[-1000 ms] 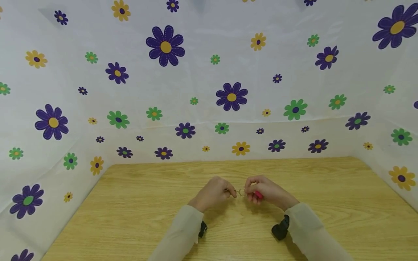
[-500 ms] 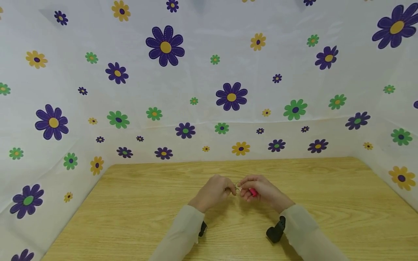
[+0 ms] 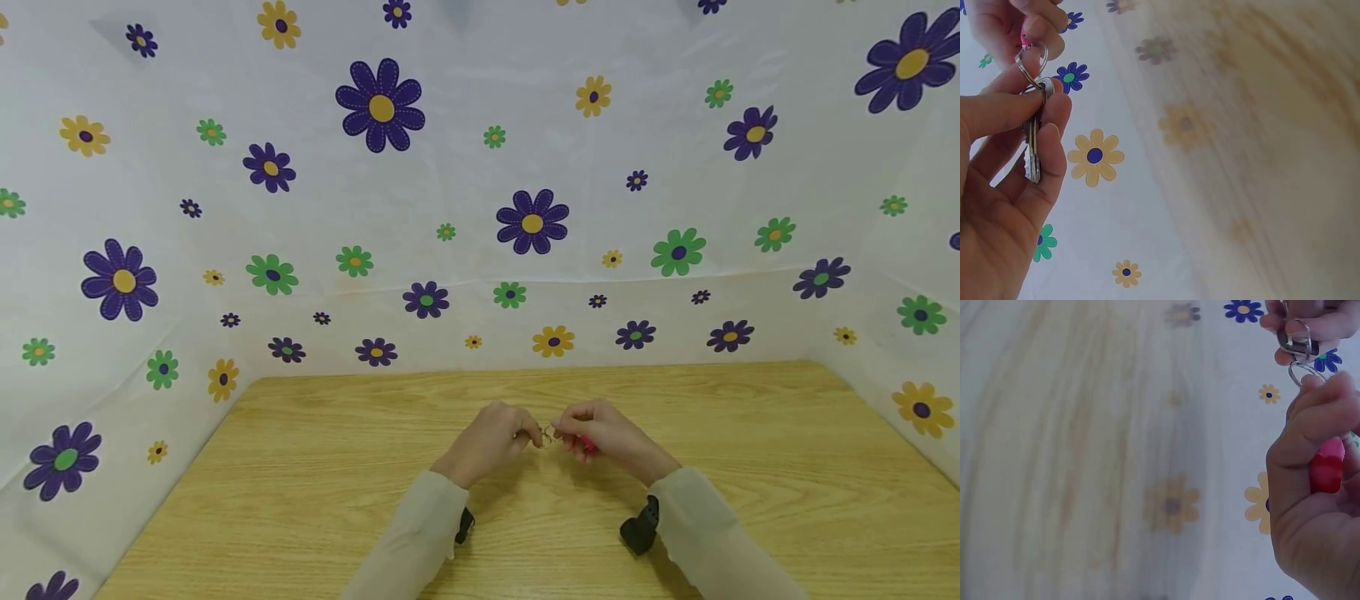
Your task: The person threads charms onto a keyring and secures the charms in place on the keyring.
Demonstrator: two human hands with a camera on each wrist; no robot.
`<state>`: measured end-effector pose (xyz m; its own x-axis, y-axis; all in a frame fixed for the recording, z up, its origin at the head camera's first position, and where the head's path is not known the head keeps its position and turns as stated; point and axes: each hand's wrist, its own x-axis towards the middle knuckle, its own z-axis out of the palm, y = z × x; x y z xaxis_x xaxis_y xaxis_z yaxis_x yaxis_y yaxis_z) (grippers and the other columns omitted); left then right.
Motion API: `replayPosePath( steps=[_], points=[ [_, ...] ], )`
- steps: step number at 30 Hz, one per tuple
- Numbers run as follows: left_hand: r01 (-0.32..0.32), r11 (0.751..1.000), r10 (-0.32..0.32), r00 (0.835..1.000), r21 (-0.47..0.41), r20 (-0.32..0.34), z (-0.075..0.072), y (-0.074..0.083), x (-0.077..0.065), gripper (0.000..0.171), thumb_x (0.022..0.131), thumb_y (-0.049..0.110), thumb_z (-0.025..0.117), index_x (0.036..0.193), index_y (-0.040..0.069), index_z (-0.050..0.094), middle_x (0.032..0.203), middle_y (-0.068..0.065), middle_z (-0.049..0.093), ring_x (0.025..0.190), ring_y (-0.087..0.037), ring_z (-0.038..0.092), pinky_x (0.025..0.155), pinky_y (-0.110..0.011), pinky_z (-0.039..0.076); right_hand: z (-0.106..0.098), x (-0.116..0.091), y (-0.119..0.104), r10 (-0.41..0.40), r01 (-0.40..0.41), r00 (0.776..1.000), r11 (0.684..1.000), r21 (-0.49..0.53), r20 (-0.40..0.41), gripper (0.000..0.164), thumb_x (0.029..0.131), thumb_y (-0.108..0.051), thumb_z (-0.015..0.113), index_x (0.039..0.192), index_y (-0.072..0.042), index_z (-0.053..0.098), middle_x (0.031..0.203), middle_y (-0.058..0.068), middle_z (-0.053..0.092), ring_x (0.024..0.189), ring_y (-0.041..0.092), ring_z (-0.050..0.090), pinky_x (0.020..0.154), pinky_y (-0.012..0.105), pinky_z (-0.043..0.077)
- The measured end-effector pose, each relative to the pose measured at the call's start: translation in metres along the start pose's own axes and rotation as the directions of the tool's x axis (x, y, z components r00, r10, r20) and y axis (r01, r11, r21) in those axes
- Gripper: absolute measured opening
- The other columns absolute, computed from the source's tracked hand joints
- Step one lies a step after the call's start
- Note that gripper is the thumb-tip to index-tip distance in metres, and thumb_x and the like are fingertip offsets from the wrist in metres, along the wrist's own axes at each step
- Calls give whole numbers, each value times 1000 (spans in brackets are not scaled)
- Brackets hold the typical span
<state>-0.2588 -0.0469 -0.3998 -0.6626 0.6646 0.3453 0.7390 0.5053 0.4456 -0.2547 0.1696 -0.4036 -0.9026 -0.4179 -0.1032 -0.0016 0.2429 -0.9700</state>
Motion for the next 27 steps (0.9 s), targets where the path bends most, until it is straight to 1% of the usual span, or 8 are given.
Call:
replayPosePath(
  steps=[3,8,12,16,18,20,23,27],
  points=[
    [11,1000,-11,1000,-6,4,-1,1,0,30,88,-18,59,84,3,80,90,-5,77,80,-8,68,69,-13,50,-1,0,-1,-11,10,1000,997,-72,-13,28,104,-14,57,92,9,66,69,2,57,56,9,48,51,20,44],
    [22,1000,-22,1000,-15,6,-2,0,-1,29,90,-16,59,86,4,80,91,-4,77,83,-10,69,73,-15,52,-2,0,-2,-26,27,1000,988,-152,6,22,103,-4,53,93,9,67,68,3,57,54,9,47,50,20,45],
    [46,999,-45,999,-13,10,-2,-1,-2,28,90,-15,61,86,5,80,93,-4,77,88,-12,70,76,-17,53,-2,0,-2,-25,28,999,987,-159,23,19,103,-1,54,92,7,67,69,6,59,52,8,48,48,19,45],
    [51,999,-51,999,-17,19,-2,-2,-3,31,88,-18,59,84,4,80,93,-4,77,91,-14,72,79,-17,54,0,-1,-3,-23,26,999,994,-109,34,17,103,0,54,94,10,64,70,6,61,53,8,52,49,19,46],
    [44,999,-44,999,-17,23,-1,-3,-4,32,87,-20,58,83,3,80,92,-4,77,92,-15,72,80,-17,54,1,-2,-3,-13,15,1000,997,-70,20,16,103,0,54,96,13,62,71,6,62,55,8,55,51,19,50],
    [32,999,-32,999,-6,22,0,-4,-4,32,87,-20,58,83,3,80,91,-4,77,92,-15,72,80,-16,54,3,-1,-3,4,-4,1000,1000,-25,-12,16,103,0,53,99,14,61,73,6,63,57,9,58,54,21,53],
    [2,1000,-2,1000,13,7,2,-4,-4,31,86,-21,59,84,2,80,91,-5,77,91,-16,73,79,-16,54,8,0,-3,35,-31,996,998,48,-87,16,103,0,54,99,13,62,74,6,64,59,10,61,57,23,56],
    [-28,999,28,1000,34,-9,4,-3,-2,31,85,-21,59,84,2,80,90,-7,77,91,-19,74,79,-17,55,14,3,-2,56,-32,984,989,143,-168,15,102,1,54,98,14,62,72,4,66,59,10,62,57,22,56]
  ],
)
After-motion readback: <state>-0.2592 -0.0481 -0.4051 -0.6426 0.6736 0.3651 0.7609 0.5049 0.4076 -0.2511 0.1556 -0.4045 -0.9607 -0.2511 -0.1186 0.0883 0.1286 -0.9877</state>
